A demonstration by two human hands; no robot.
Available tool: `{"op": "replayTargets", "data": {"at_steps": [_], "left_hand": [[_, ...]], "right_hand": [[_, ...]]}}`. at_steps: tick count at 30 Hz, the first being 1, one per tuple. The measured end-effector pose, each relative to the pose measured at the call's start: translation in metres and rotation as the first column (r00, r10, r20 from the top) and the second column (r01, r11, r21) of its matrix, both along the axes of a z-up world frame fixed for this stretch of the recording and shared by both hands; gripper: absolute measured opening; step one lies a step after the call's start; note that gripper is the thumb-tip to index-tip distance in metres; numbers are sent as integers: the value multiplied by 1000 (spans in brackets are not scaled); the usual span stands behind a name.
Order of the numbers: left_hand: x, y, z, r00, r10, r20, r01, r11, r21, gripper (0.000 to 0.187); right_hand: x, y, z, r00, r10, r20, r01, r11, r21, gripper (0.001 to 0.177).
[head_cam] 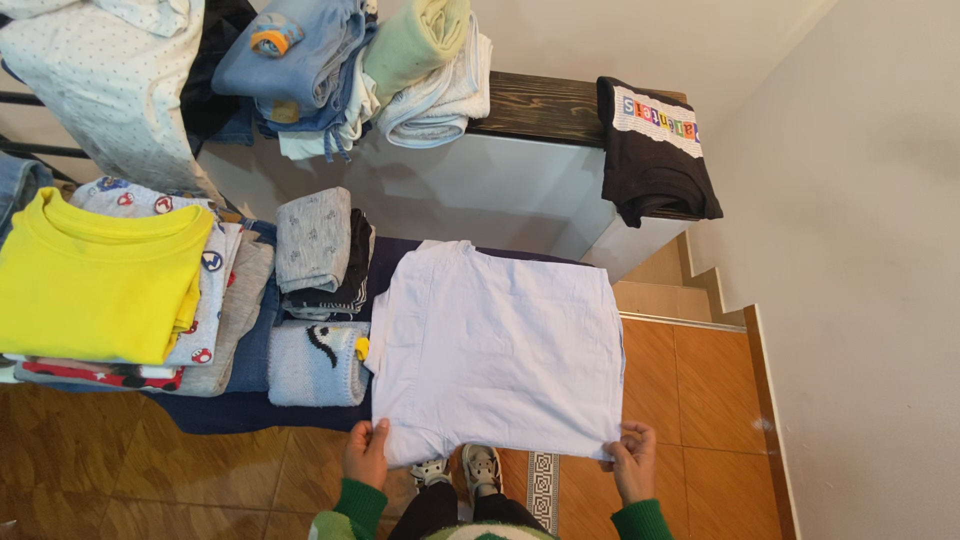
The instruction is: The person picks up a light-colored button-down shirt and a black shirt, and folds each of them by hand on a purple surface before placing them onto a stack of folded garments.
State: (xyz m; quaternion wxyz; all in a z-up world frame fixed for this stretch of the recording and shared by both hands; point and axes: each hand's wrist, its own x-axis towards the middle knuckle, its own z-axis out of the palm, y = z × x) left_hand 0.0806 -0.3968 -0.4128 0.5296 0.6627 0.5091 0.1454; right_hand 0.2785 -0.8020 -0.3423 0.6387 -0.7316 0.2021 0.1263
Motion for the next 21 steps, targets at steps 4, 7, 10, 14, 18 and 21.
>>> {"op": "replayTargets", "data": {"at_steps": [4,7,10,14,18,21], "left_hand": [[0,-2,3,998,-47,43,49,996,-69,40],[1,1,4,996,-84,-25,84,996,-30,40],[4,1,11,999,-38,-2,38,997,-70,33],[7,2,23,995,-52,-84,49,998,-38,47],[9,1,14,998,-49,-36,50,999,17,47],[5,5,1,1000,-10,27,10,1000,-2,41]], "right_hand": [[2,-11,-13,1000,-9,30,12,996,-86,38],[7,-13,-22,1000,-6,-14,5,995,-99,35],[17,-12,-13,988,94,-123,-114,980,-163,44],[25,-15,-17,993,64,-103,-76,991,-113,57],[21,-23,-35,999,32,17,-30,991,-128,45],[20,-34,-65,989,57,136,-45,995,-94,30]]}}
